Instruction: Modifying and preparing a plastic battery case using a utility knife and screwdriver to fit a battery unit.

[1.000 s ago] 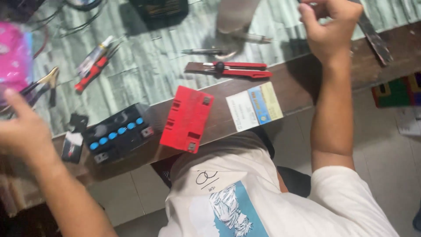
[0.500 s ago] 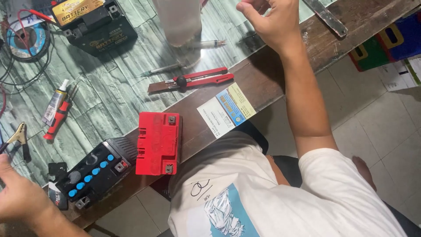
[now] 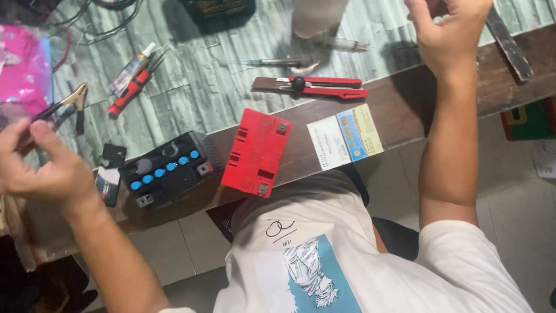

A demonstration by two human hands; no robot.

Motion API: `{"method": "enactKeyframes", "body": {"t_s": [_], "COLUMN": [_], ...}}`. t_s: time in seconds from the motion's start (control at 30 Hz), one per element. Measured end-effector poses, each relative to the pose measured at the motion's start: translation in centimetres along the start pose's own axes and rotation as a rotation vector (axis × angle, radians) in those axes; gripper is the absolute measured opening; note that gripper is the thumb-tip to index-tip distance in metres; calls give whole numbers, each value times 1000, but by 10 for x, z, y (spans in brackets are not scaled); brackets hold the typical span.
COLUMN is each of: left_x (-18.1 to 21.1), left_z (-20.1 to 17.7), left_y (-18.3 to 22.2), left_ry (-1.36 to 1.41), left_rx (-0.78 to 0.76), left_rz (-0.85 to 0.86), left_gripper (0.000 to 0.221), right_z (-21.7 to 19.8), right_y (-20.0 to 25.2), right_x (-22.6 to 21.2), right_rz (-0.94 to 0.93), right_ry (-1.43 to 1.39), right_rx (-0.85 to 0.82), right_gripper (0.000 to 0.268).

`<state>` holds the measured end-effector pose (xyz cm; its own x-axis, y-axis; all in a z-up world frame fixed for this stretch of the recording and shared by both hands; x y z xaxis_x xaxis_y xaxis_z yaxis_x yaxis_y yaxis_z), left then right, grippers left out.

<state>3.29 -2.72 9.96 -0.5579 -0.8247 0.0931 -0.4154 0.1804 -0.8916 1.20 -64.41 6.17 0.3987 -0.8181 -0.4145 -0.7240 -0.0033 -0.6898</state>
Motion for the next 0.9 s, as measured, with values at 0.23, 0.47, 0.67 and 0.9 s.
{"method": "enactKeyframes", "body": {"t_s": [0.23, 0.47, 0.67, 0.9], "left_x": [25, 97, 85, 98], "left_z": [-18, -2, 4, 12], "left_y": [-18, -5, 29, 17], "left_ry": [121, 599, 568, 498], "left_rx": [-133, -598, -655, -467], "left_rz": [64, -67, -346, -389], "left_gripper": [21, 74, 103, 85], "right_z": [14, 26, 29, 28], "right_y": [17, 33, 30, 27], "right_x": [32, 64, 56, 47], "right_rz": [201, 387, 306, 305], "right_ry": [-49, -67, -68, -57], "right_rx": [-123, -210, -233, -241], "right_gripper": [6, 6, 4, 4]}}
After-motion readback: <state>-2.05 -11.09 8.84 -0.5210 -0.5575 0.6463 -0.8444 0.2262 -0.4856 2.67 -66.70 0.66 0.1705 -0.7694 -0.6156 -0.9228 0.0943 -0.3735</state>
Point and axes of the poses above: each hand's wrist, its own y-axis away from the middle knuckle, its own z-axis out of the palm, x = y × z, the point moved 8 cm from there along -y, towards the middle knuckle, and after that the axes turned 7 degrees about z, right-handed, at the moved point
